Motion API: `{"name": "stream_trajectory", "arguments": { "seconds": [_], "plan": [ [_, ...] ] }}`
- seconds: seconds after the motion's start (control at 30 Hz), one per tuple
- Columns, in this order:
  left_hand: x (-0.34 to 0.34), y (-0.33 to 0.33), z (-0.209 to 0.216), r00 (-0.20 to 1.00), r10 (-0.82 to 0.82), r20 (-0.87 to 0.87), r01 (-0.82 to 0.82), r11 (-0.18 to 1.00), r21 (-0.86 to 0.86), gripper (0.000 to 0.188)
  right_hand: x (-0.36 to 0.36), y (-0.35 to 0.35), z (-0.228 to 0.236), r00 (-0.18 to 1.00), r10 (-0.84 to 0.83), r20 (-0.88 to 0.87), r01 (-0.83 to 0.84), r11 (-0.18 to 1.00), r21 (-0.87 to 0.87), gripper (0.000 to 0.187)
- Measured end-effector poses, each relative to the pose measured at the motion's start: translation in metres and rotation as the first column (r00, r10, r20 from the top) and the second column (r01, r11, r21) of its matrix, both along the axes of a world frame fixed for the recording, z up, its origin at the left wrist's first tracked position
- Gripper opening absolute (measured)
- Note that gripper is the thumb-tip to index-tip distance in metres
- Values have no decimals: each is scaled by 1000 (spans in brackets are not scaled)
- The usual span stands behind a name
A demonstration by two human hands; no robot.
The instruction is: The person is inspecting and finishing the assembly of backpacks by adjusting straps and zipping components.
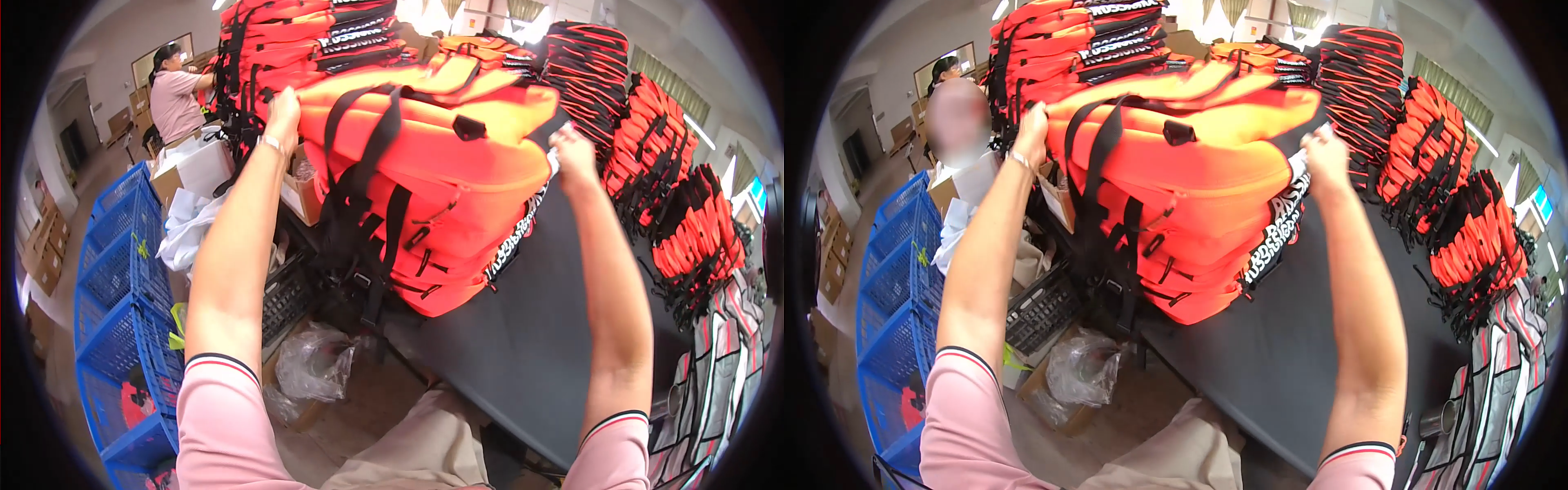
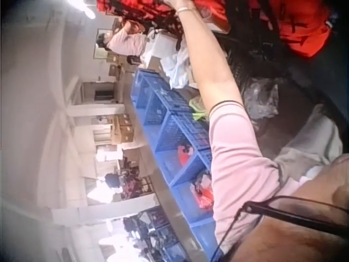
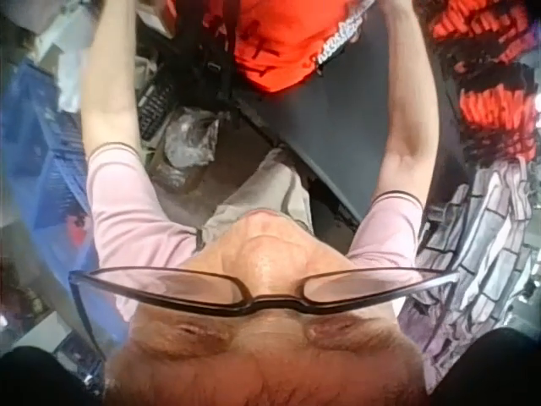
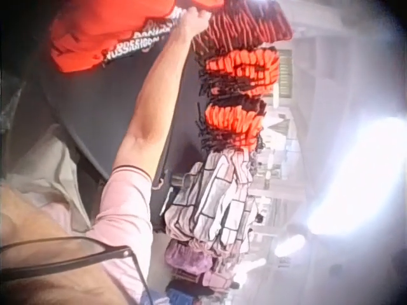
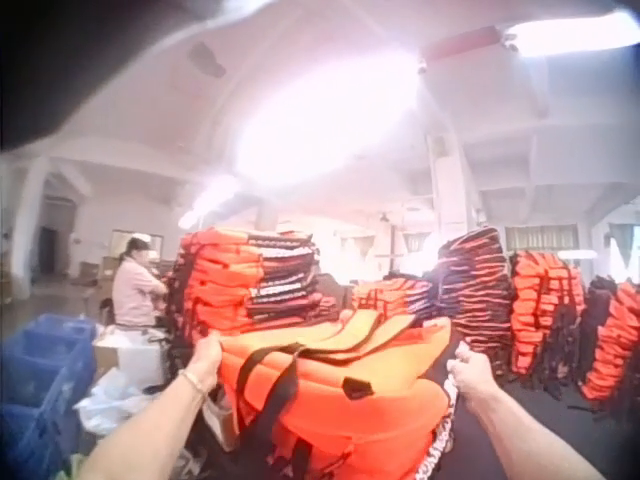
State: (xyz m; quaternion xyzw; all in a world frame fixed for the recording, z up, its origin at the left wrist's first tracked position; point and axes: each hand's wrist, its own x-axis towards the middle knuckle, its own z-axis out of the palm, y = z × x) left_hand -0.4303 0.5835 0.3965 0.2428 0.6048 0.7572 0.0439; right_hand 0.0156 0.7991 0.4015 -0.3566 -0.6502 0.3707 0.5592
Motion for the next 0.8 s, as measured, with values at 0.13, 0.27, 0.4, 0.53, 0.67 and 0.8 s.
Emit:
{"name": "stream_trajectory", "arguments": {
  "seconds": [0.13, 0.27, 0.4, 0.53, 0.67, 0.8],
  "plan": [
    [-45, -2, -41, 987, -131, 91, 122, 988, 92, 58, -24, -1, -64, 998, -54, -13, 54, 997, -58, 54],
    [-14, 13, -18, 977, -187, 98, 166, 968, 191, 47, -20, -2, -72, 943, -327, 56, 316, 936, 158, 53],
    [-37, 5, -2, 997, -76, 31, 72, 990, 120, 51, -29, -60, -35, 975, -223, -25, 221, 973, -59, 54],
    [-34, 27, -3, 994, 47, -101, -53, 997, -63, 49, -20, -55, -35, 967, -253, -6, 252, 964, -84, 55],
    [-62, 38, -21, 905, 299, -303, -389, 870, -302, 63, -21, -27, -49, 997, -78, 7, 77, 995, 58, 64],
    [-70, 18, -37, 863, 308, -401, -449, 831, -329, 78, 15, -84, -42, 945, 283, -165, -304, 944, -124, 63]
  ]
}}
